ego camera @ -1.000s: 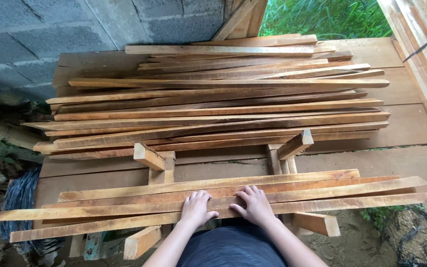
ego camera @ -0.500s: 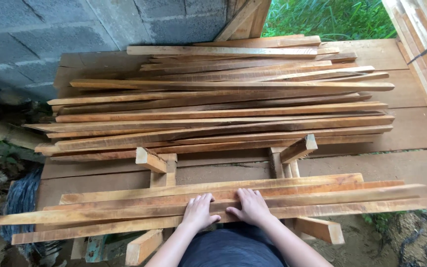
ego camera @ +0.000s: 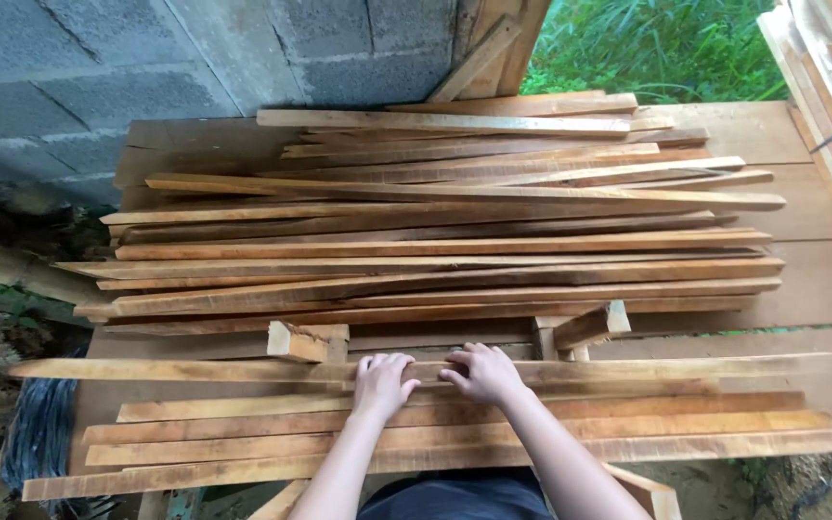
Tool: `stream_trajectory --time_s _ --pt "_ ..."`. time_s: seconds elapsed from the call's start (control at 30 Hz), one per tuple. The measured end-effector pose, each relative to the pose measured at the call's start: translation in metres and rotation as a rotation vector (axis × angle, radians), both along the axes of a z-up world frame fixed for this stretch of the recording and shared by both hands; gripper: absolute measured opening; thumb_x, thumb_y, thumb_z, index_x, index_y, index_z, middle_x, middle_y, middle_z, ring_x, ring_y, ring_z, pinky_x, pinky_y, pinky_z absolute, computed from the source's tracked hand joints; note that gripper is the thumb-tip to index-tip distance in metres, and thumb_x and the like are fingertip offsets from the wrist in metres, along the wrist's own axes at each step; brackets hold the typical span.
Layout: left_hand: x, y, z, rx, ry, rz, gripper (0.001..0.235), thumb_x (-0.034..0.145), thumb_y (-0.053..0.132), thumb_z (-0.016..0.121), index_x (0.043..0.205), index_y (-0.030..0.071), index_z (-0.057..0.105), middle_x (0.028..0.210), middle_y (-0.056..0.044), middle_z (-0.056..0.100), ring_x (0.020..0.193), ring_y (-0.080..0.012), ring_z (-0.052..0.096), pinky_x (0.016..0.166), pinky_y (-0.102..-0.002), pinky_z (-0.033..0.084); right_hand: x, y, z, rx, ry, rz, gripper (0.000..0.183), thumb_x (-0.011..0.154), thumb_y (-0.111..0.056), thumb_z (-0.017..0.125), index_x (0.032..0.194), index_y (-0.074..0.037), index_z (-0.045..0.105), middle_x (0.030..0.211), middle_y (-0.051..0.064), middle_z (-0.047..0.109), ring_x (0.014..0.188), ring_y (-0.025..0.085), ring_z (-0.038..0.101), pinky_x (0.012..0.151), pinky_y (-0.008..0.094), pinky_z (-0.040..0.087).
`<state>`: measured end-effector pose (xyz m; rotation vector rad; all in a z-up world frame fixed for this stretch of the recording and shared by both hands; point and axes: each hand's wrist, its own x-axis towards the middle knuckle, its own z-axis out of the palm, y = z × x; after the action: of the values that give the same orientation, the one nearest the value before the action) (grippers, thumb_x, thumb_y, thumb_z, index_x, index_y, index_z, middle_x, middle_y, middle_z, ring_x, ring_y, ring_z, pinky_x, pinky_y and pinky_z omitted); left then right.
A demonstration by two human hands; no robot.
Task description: The person handles a bundle of thin wooden planks tied with black straps, moving them from a pile to a wooden workbench. They then proceed to stack individual planks neatly on the workbench, aligning them by hand.
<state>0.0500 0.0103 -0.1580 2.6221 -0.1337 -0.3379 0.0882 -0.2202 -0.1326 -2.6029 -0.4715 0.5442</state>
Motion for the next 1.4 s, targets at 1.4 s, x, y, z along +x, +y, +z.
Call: stream_trajectory --time_s 1.4 --pt "0.185 0.026 0.113 0.094 -0.444 0.038 0.049 0.084 0.046 0.077 0.123 0.016 0.068 0.124 -0.003 0.067 0.123 -0.0239 0.056 0.117 -0.05 0.027 0.162 -0.038 0.086 0.164 -0.71 -0.124 0.044 0.082 -0.04 0.082 0.118 -0.015 0.071 0.114 0.007 0.067 0.112 0.032 0.058 0.1 0.046 0.045"
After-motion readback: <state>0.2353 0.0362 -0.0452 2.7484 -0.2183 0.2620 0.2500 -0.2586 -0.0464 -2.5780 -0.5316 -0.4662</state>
